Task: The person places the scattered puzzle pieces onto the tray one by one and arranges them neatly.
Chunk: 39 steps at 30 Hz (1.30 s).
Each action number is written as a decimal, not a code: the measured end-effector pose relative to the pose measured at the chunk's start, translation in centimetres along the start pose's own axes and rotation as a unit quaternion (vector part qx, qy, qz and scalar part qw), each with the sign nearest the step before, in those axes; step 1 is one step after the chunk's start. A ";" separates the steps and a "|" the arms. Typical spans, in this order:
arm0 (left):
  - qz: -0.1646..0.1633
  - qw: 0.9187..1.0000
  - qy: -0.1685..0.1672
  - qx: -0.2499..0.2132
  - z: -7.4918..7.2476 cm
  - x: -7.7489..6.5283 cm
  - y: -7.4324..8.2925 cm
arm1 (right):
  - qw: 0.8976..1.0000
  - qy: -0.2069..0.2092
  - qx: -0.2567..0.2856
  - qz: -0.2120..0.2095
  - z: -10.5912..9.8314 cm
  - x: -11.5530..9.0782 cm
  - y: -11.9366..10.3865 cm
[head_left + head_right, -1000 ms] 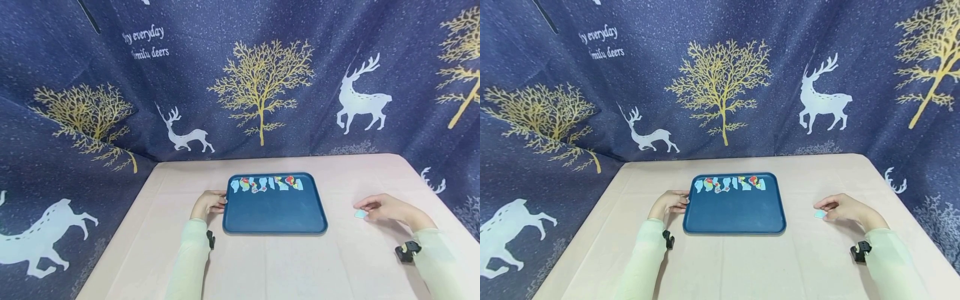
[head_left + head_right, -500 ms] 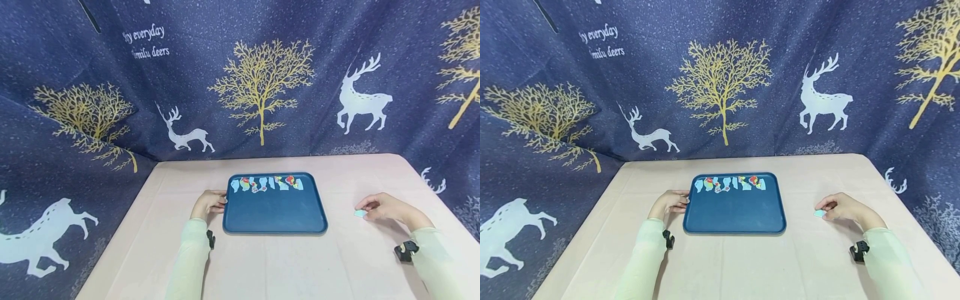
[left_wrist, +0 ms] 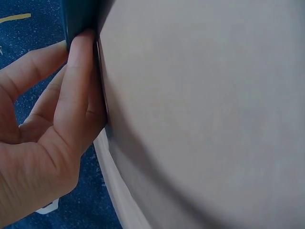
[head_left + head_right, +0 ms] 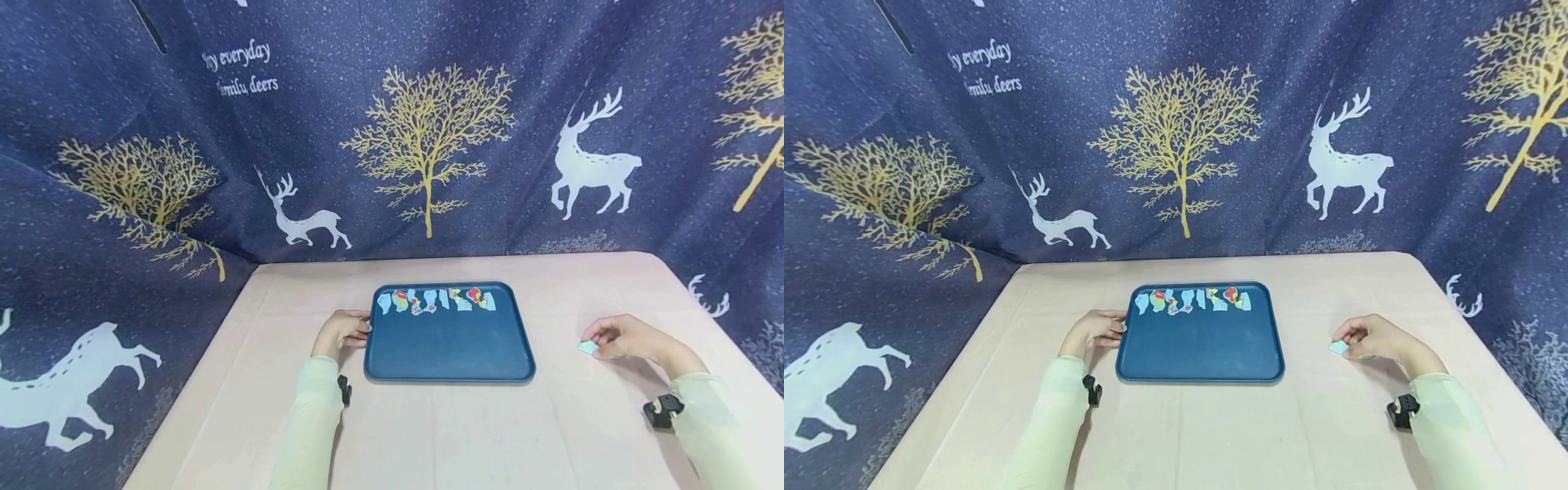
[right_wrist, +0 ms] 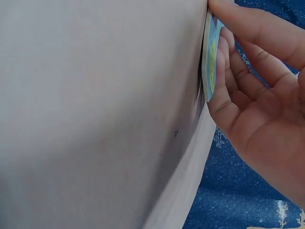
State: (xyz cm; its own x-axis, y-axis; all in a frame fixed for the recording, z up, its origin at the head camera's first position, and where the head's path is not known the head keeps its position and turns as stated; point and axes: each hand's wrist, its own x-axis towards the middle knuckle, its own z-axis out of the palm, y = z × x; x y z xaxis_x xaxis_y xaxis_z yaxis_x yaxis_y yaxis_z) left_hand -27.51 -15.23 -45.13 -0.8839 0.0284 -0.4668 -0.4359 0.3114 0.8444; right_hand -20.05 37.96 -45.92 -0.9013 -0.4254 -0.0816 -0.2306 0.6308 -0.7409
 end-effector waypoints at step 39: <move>0.004 1.000 -0.006 -0.008 -0.1 0.4 -0.3 | 0.961 0.140 0.235 0.036 2.7 9.0 -7.6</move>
State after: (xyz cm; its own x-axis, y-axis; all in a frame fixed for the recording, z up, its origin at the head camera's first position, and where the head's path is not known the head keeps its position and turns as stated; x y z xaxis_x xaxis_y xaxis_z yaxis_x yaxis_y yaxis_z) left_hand -27.71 -15.41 -45.53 -0.8858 0.0417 -0.4622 -0.4310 0.2958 0.8525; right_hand -25.44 27.61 -42.83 -0.9873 -0.1587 -0.0111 -0.0311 0.2612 -0.9648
